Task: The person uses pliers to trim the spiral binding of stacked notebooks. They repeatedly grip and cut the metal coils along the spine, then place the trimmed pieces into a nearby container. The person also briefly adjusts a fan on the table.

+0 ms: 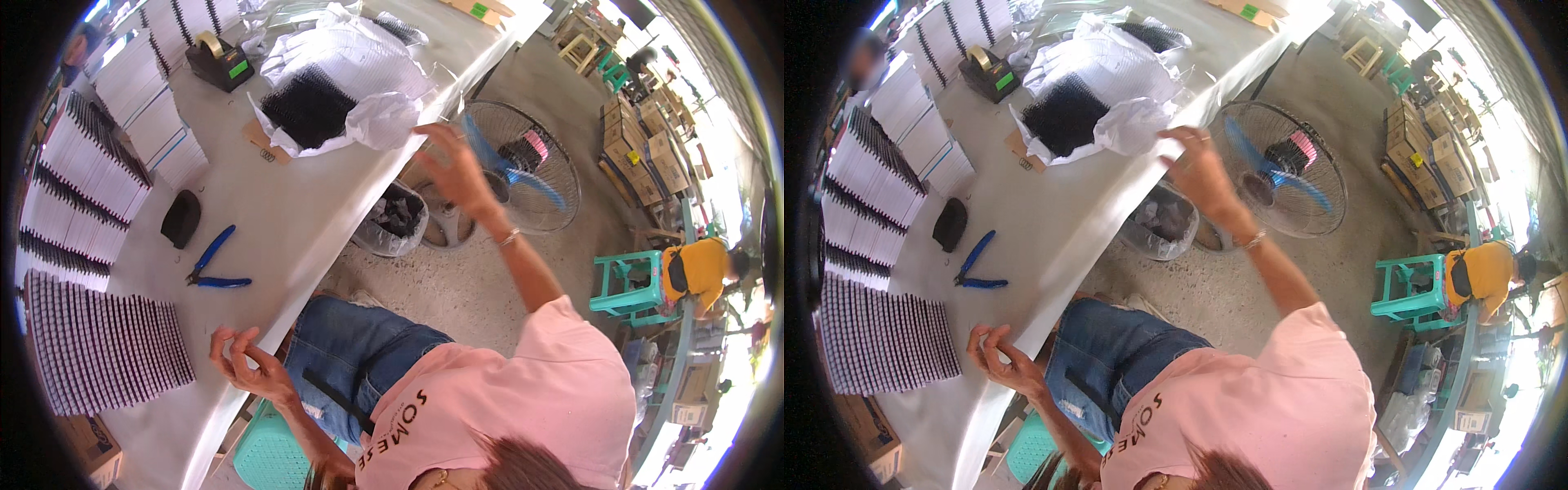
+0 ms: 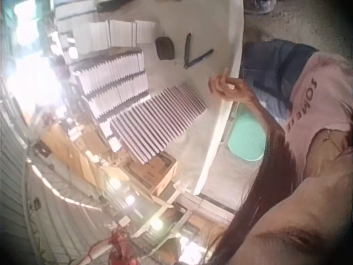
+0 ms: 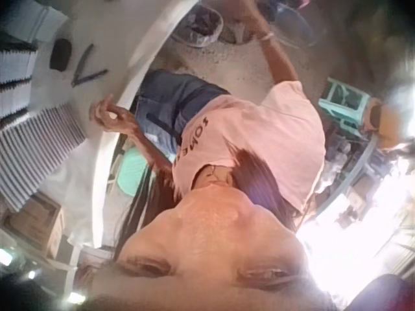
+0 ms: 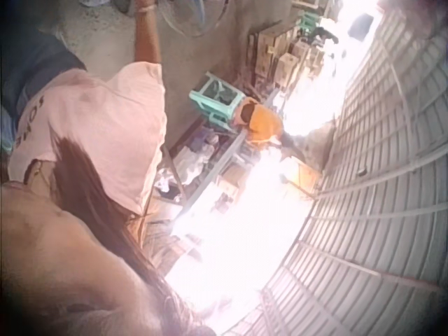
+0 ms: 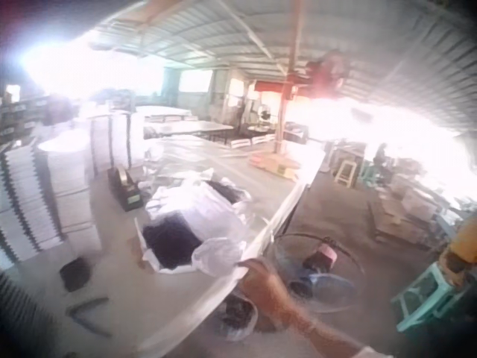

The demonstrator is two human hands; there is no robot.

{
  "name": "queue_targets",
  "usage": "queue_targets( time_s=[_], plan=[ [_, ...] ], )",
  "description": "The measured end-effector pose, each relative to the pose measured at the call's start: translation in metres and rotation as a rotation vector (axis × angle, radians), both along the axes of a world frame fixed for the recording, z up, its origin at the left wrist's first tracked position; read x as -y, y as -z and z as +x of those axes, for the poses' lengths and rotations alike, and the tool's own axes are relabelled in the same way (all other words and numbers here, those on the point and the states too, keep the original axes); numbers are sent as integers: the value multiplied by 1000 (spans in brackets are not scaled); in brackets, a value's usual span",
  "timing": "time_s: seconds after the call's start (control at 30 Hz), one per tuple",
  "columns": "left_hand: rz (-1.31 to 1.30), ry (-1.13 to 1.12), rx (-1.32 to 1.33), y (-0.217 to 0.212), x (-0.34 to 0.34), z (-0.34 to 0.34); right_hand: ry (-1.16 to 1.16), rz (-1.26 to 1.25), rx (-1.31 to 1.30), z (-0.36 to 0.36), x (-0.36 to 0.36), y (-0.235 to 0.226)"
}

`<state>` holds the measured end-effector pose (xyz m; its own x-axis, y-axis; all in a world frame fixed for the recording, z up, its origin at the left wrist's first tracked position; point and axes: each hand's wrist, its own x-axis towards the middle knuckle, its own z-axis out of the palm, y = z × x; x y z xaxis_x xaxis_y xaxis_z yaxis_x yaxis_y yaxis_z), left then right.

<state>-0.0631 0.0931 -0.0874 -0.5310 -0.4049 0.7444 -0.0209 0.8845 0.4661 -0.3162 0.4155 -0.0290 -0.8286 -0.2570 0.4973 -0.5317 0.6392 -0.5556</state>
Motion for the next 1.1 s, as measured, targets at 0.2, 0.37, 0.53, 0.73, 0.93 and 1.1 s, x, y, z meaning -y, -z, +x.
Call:
queue_targets(
  time_s=[0.2, 0.37, 0.53, 0.73, 0.93, 1.1],
  plan=[
    [153, 162, 45, -11, -16, -26, 419, 399, -351, -85, -169, -46],
    [31, 183, 55, -12, -21, -42, 520, 476, 200, -162, -327, -14],
    [-114, 148, 88, -7, -18, -42, 435, 616, 462, -175, -372, 16],
    [-187, 104, 112, 3, -14, -43, 354, 617, 406, -177, -380, 36],
    [-232, 50, 152, 2, -15, -46, 195, 895, 220, -166, -354, 33],
    [-273, 18, 197, 9, -15, -45, 169, 1061, 141, -165, -358, 31]
  ],
)
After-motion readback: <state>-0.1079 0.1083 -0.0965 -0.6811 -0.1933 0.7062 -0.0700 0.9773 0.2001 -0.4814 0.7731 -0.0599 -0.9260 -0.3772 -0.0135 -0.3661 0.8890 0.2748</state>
